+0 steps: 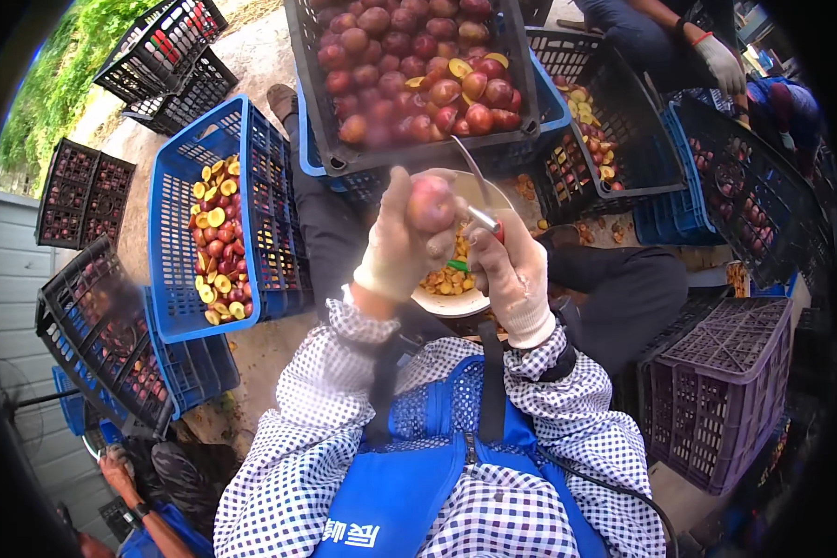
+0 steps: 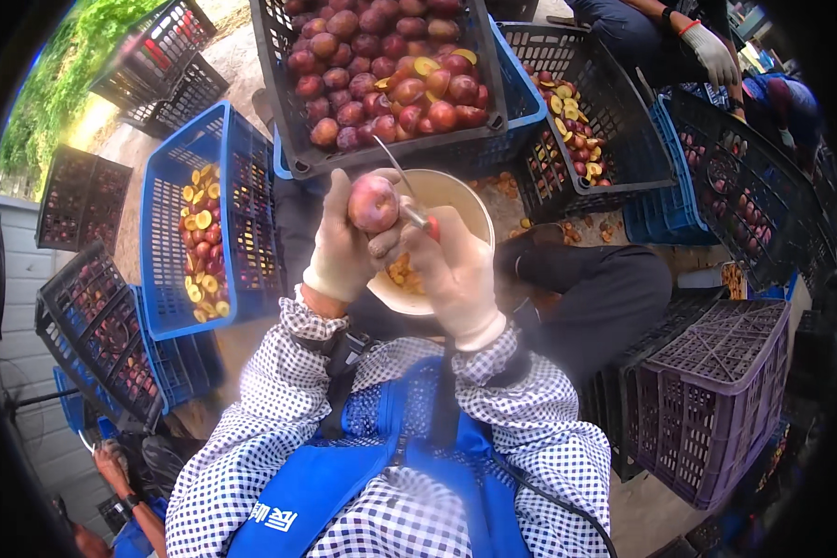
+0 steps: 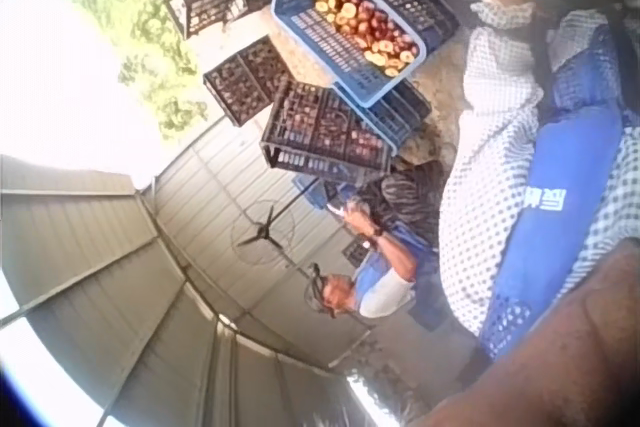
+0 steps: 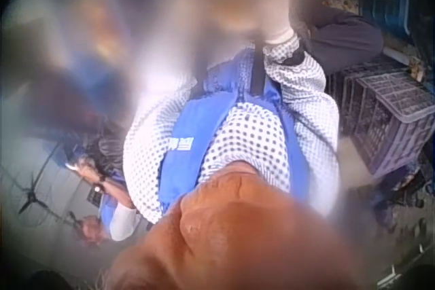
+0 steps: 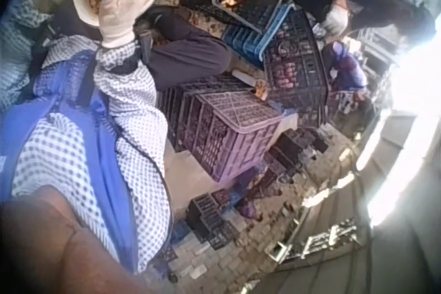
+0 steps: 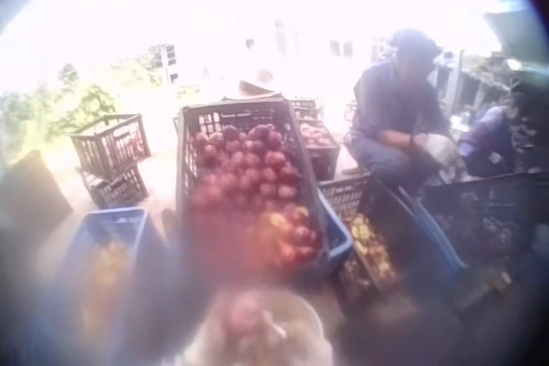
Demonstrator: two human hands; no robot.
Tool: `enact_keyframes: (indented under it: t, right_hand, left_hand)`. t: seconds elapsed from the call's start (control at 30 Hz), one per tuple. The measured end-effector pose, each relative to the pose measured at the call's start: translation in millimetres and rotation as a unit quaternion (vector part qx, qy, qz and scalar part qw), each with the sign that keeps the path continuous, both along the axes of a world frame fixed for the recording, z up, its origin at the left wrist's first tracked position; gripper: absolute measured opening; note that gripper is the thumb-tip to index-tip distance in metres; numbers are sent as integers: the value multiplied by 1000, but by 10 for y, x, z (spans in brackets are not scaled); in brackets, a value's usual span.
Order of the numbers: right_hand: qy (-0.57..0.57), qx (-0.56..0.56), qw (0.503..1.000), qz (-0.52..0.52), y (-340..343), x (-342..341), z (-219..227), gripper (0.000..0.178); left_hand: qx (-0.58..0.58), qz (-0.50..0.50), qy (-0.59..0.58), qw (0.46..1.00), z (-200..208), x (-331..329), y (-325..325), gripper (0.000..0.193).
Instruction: Peeling and pitting plums using a small paring knife.
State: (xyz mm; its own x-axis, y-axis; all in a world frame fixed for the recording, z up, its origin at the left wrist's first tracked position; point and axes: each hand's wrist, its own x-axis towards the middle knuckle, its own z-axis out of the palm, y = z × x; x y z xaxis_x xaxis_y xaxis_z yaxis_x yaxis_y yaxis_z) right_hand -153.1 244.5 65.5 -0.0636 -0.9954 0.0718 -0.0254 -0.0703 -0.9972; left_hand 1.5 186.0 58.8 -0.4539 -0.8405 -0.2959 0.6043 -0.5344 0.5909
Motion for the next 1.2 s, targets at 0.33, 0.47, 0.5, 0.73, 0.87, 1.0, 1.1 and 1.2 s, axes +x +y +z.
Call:
enact_keyframes:
  t: [0.33,0.47,0.5,0.73,0.87,1.0,1.1,1.2]
  right_hand:
    - [131,-50,990,9,111,226,-25,22]
    - [270,-58,961,-28,193,208,-100,28]
    - [279,-51,959,-7,206,186,-136,29]
    - [-10,143,982,126,195,130,-342,27]
    - [-206,89,962,154,414,50,-186,20]
    - [0,53,997,62,289,51,4,17]
    - [87,32,995,39,275,113,-111,20]
    - [129,14,991,31,335,241,-174,22]
  left_hand:
    - [38,40,-28,998,-76,8,316,55]
    - [27,29,-118,992,-21,21,380,45]
    - [-56,61,-154,985,-127,12,390,43]
    - [-96,69,-180,976,-484,80,429,40]
    - [-4,75,-5,997,-647,366,170,47]
    - [-108,89,76,987,-395,372,259,58]
    - [-251,88,-173,948,-307,275,291,65]
    - [-192,89,-73,975,-211,248,323,72]
